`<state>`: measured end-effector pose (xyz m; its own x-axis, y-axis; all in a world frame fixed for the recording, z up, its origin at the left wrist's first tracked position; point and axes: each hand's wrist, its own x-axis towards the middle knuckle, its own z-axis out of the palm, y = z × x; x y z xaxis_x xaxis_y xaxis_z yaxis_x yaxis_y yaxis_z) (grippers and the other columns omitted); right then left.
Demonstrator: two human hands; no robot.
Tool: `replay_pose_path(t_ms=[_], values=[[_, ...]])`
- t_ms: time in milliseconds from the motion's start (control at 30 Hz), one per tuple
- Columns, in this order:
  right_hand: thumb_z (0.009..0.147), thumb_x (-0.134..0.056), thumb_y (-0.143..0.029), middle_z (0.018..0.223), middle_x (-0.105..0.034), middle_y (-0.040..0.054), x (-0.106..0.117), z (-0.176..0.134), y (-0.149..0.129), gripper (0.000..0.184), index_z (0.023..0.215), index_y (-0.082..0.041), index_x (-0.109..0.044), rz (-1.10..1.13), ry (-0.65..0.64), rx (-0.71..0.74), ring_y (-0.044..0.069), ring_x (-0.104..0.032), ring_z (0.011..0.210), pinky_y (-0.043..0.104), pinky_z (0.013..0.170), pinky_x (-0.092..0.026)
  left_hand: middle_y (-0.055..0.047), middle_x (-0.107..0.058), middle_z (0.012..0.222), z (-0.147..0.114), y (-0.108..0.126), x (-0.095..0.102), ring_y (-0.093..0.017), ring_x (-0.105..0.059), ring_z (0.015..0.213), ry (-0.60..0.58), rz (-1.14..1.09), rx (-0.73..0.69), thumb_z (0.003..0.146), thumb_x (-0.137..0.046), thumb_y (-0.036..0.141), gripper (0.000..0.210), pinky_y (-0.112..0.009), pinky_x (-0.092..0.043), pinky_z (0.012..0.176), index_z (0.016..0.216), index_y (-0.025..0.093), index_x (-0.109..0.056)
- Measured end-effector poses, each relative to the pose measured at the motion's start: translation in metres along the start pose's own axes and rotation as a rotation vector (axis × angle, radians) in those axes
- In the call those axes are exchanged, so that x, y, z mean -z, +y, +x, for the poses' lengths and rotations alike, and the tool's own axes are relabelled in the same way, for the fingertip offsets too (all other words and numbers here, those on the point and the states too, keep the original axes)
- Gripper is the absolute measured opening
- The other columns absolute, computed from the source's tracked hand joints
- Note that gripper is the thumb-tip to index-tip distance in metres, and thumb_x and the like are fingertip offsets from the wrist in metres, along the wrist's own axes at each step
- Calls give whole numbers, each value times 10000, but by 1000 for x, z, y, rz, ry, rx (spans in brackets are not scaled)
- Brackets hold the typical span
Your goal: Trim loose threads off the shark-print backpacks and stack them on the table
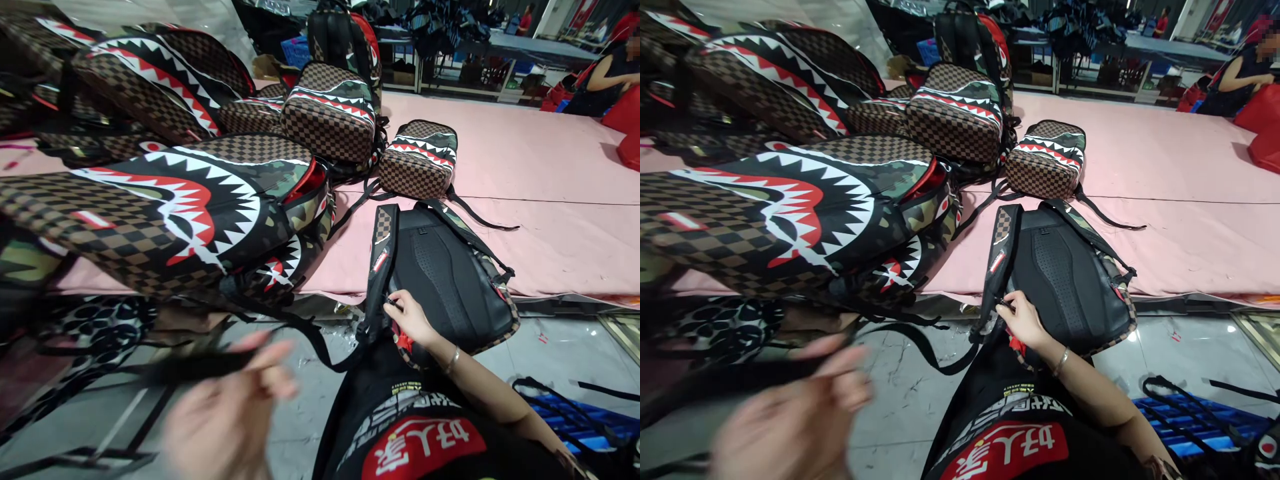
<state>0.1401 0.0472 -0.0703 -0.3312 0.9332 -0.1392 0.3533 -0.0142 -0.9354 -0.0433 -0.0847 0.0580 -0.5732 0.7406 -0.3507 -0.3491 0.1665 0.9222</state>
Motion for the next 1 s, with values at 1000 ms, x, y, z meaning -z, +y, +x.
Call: replay_pose_path(t_ms=[1000], values=[[850,-516,-224,799,-643,19,58,-63,-43,101,893,-202,-605,-193,-57,396,150,-571,740,262,679,-421,34,-534,382,-2,-72,-70,-83,-434,285,-511,134,227,711,-633,415,305,-183,-337,338,805,125,-634]])
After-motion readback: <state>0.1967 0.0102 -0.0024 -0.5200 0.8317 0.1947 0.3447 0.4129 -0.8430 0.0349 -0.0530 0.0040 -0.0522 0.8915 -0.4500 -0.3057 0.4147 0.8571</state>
